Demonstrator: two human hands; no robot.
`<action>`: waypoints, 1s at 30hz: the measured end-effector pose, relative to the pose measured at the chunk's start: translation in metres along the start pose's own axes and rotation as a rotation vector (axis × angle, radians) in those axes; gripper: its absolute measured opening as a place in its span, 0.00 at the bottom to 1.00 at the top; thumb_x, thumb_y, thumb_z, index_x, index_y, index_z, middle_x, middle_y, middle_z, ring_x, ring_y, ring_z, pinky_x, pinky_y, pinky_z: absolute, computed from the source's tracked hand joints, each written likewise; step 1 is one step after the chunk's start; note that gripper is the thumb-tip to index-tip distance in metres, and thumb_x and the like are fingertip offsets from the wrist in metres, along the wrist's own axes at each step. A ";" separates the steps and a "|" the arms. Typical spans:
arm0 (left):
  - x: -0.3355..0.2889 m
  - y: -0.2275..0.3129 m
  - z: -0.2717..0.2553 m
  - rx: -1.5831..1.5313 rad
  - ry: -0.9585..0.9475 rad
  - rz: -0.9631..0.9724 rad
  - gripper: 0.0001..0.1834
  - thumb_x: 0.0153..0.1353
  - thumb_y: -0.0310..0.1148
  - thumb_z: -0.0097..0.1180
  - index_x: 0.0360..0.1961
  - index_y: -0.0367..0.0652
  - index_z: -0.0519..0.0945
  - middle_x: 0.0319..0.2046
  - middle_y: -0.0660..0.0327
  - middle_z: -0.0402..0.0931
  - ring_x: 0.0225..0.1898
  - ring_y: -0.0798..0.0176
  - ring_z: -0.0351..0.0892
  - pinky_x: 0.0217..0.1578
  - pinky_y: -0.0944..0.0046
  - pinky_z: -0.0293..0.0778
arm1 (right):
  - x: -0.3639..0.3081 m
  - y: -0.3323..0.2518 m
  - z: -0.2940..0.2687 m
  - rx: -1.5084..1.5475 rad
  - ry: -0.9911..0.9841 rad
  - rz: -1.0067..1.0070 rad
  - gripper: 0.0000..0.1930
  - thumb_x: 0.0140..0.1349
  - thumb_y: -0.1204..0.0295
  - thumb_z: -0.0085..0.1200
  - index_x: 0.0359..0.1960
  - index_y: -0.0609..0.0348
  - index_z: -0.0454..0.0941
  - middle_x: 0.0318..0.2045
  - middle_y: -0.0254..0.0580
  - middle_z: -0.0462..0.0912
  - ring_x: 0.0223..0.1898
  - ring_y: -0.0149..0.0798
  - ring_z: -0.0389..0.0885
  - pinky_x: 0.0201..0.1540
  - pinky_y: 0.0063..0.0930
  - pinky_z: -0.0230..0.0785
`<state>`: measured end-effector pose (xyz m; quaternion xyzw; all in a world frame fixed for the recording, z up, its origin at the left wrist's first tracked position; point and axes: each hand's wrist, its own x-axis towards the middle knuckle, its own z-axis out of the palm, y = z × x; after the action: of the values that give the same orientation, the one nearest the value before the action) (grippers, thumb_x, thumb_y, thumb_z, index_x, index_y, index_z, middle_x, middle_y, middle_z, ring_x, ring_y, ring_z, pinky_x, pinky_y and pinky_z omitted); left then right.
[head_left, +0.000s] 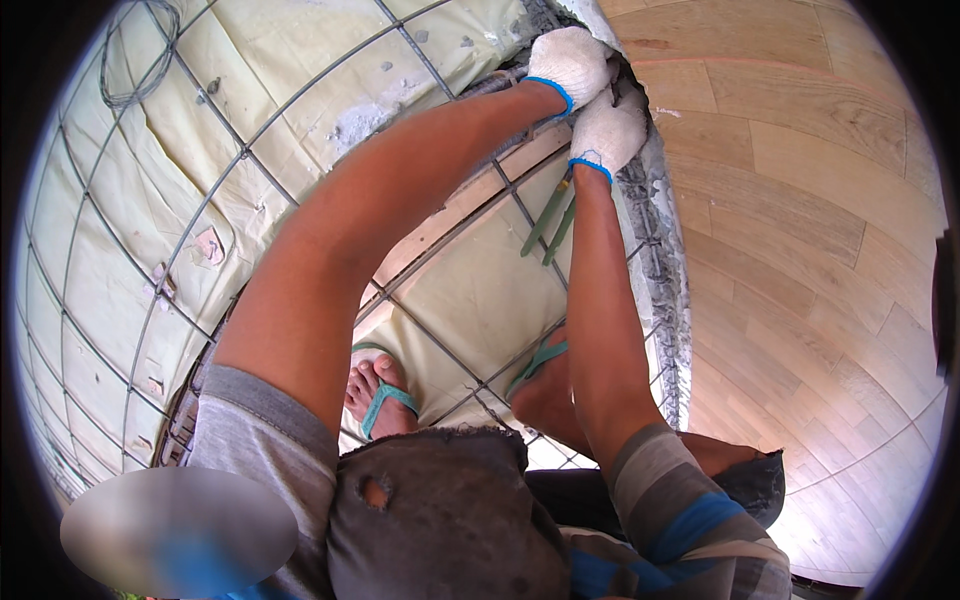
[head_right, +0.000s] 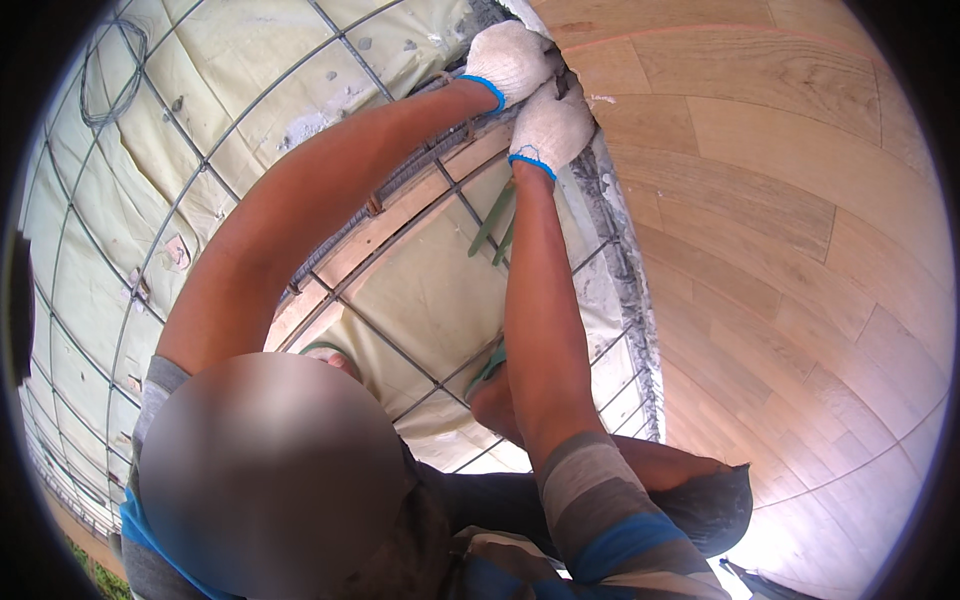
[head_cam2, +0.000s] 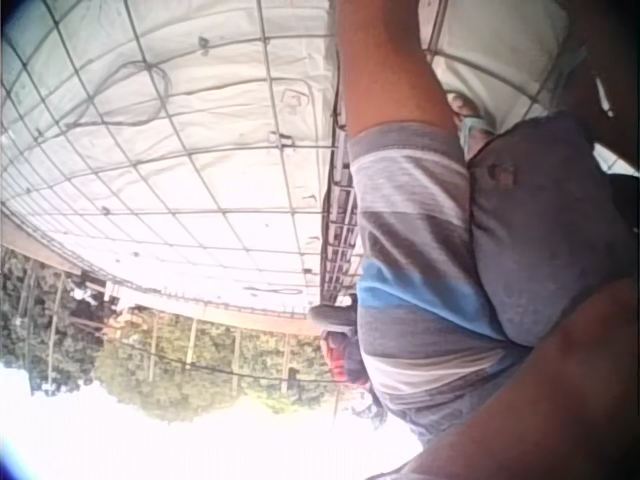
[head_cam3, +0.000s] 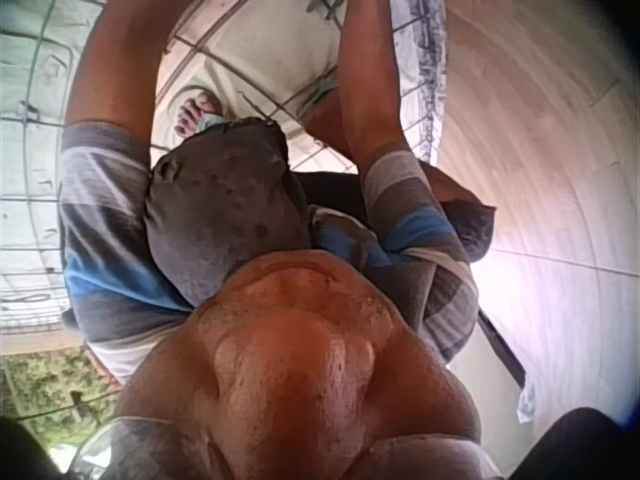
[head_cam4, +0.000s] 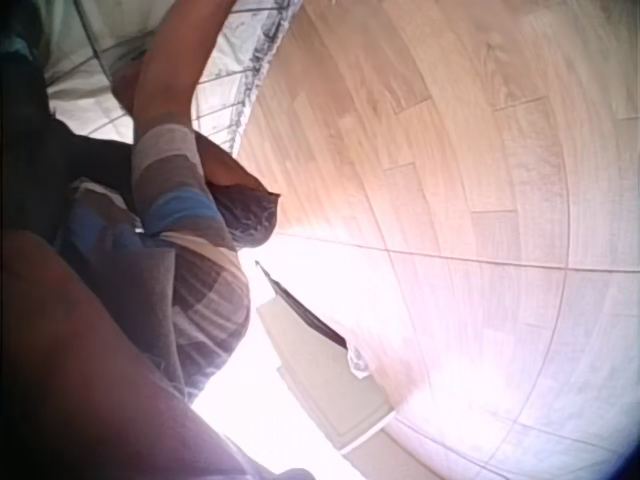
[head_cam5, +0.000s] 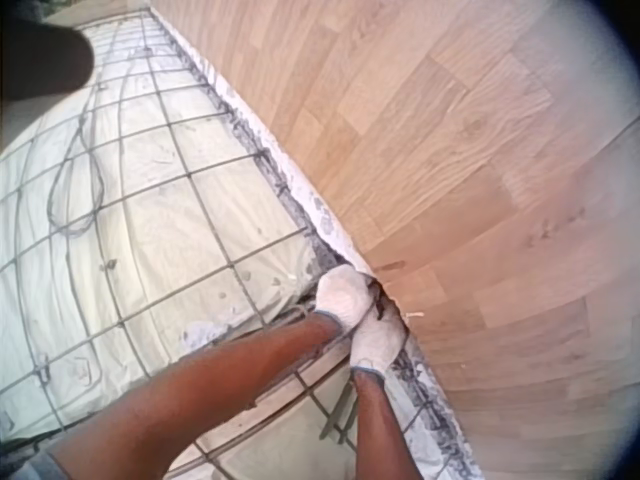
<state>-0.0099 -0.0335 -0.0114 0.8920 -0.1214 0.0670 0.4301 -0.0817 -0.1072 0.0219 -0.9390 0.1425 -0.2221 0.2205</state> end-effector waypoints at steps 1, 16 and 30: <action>0.002 0.004 0.000 0.000 0.000 -0.027 0.18 0.64 0.49 0.57 0.39 0.52 0.93 0.39 0.51 0.89 0.43 0.43 0.89 0.44 0.44 0.83 | 0.003 0.009 0.004 0.030 -0.001 -0.002 0.26 0.76 0.51 0.50 0.52 0.65 0.86 0.50 0.62 0.87 0.50 0.59 0.87 0.54 0.46 0.76; 0.000 0.004 -0.026 -0.002 -0.269 0.091 0.19 0.65 0.42 0.54 0.53 0.51 0.89 0.49 0.47 0.87 0.53 0.41 0.86 0.54 0.45 0.81 | 0.040 0.038 -0.010 1.316 -0.609 1.042 0.25 0.82 0.45 0.37 0.25 0.41 0.68 0.16 0.19 0.59 0.15 0.25 0.52 0.20 0.24 0.46; -0.006 0.008 -0.049 -0.019 -0.344 0.195 0.25 0.66 0.45 0.54 0.57 0.41 0.84 0.49 0.40 0.85 0.53 0.37 0.84 0.55 0.44 0.79 | 0.053 0.028 0.000 0.835 -0.537 0.917 0.15 0.77 0.46 0.47 0.38 0.38 0.74 0.22 0.22 0.72 0.16 0.26 0.54 0.17 0.24 0.44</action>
<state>-0.0186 0.0013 0.0238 0.8703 -0.2797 -0.0459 0.4028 -0.0412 -0.1504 0.0271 -0.6422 0.3689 0.0988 0.6646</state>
